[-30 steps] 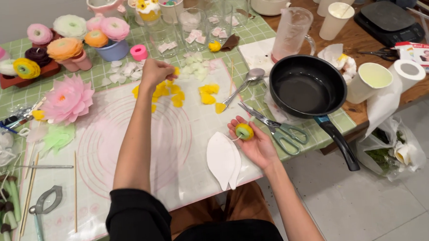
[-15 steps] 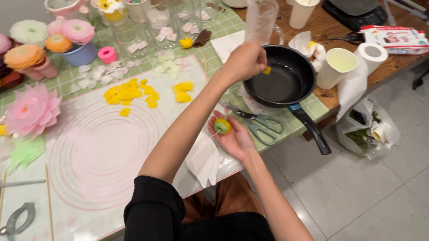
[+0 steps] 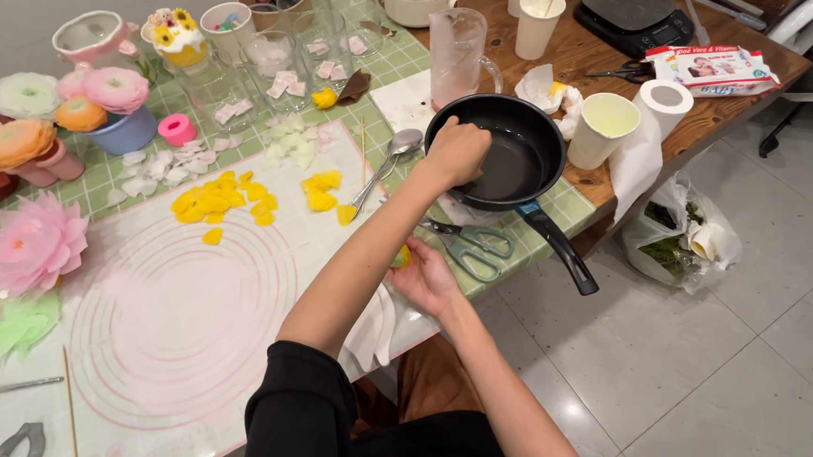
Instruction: The recorder is assembling decorative wax flowers on a workbench.
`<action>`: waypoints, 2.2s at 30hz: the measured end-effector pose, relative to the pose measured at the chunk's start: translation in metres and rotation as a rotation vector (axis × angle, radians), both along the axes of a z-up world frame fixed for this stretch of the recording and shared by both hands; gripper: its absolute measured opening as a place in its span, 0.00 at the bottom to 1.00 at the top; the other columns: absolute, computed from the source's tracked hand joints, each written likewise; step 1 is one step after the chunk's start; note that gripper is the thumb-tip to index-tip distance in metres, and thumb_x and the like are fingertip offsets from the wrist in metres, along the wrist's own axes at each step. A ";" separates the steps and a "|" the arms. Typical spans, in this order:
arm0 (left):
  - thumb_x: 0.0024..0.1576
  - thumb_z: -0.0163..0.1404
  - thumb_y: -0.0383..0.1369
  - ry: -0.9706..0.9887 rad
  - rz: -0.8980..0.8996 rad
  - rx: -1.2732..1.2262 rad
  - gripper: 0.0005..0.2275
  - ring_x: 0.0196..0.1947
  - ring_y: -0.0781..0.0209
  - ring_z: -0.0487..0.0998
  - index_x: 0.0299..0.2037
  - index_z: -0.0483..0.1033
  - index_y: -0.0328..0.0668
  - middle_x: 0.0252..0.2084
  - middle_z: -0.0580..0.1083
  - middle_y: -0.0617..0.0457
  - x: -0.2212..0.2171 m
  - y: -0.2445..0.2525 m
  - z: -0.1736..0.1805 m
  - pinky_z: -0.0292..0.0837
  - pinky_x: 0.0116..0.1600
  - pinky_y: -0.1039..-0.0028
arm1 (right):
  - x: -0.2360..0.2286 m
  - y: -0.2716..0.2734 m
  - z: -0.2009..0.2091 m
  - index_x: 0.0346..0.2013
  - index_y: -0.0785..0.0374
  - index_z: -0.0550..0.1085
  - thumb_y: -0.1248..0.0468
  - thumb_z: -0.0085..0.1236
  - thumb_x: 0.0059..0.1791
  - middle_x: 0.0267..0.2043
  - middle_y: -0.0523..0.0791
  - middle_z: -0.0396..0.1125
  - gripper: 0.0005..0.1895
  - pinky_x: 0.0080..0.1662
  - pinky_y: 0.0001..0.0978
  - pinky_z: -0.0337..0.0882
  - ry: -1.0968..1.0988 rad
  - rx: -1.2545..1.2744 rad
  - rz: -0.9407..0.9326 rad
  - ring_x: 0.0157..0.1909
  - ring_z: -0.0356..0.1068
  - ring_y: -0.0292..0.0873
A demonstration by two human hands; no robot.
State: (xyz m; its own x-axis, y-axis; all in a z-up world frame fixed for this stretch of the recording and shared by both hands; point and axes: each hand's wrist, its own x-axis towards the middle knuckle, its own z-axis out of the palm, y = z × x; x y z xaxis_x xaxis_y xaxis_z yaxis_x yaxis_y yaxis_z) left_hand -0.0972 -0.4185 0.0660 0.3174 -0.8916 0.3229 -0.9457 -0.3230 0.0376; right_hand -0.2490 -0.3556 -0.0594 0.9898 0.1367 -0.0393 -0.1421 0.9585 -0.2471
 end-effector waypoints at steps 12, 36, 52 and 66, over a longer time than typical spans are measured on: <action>0.40 0.61 0.28 0.195 -0.098 -0.154 0.01 0.31 0.51 0.81 0.21 0.84 0.46 0.24 0.80 0.50 0.003 0.030 0.025 0.70 0.47 0.61 | -0.001 0.002 0.006 0.56 0.68 0.67 0.61 0.44 0.60 0.59 0.51 0.67 0.14 0.64 0.45 0.70 -0.025 0.008 -0.020 0.61 0.67 0.48; 0.50 0.57 0.27 0.213 -0.129 -0.217 0.02 0.38 0.53 0.76 0.31 0.81 0.39 0.30 0.76 0.50 -0.083 0.222 0.032 0.67 0.48 0.64 | -0.010 0.006 0.029 0.59 0.61 0.67 0.55 0.40 0.61 0.59 0.47 0.66 0.17 0.66 0.45 0.65 -0.003 -0.094 -0.071 0.62 0.65 0.43; 0.48 0.57 0.27 0.125 -0.157 -0.061 0.02 0.38 0.54 0.76 0.30 0.81 0.41 0.29 0.76 0.52 -0.084 0.221 0.031 0.67 0.50 0.65 | -0.010 0.006 0.032 0.59 0.66 0.65 0.58 0.41 0.60 0.58 0.47 0.66 0.18 0.64 0.42 0.66 -0.010 -0.107 -0.040 0.60 0.66 0.43; 0.50 0.56 0.27 0.108 -0.183 -0.052 0.02 0.39 0.57 0.76 0.29 0.81 0.42 0.31 0.77 0.54 -0.086 0.220 0.029 0.66 0.51 0.67 | -0.006 0.004 0.019 0.57 0.70 0.66 0.62 0.41 0.59 0.56 0.49 0.65 0.16 0.61 0.41 0.66 0.022 -0.128 -0.080 0.57 0.65 0.43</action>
State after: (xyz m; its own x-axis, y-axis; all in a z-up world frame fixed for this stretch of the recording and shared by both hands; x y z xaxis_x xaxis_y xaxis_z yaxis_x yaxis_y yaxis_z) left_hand -0.1827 -0.1983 0.0950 0.1868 -0.9207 0.3426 -0.9780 -0.1412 0.1538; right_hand -0.2549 -0.3517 -0.0409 0.9961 0.0503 -0.0731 -0.0736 0.9279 -0.3656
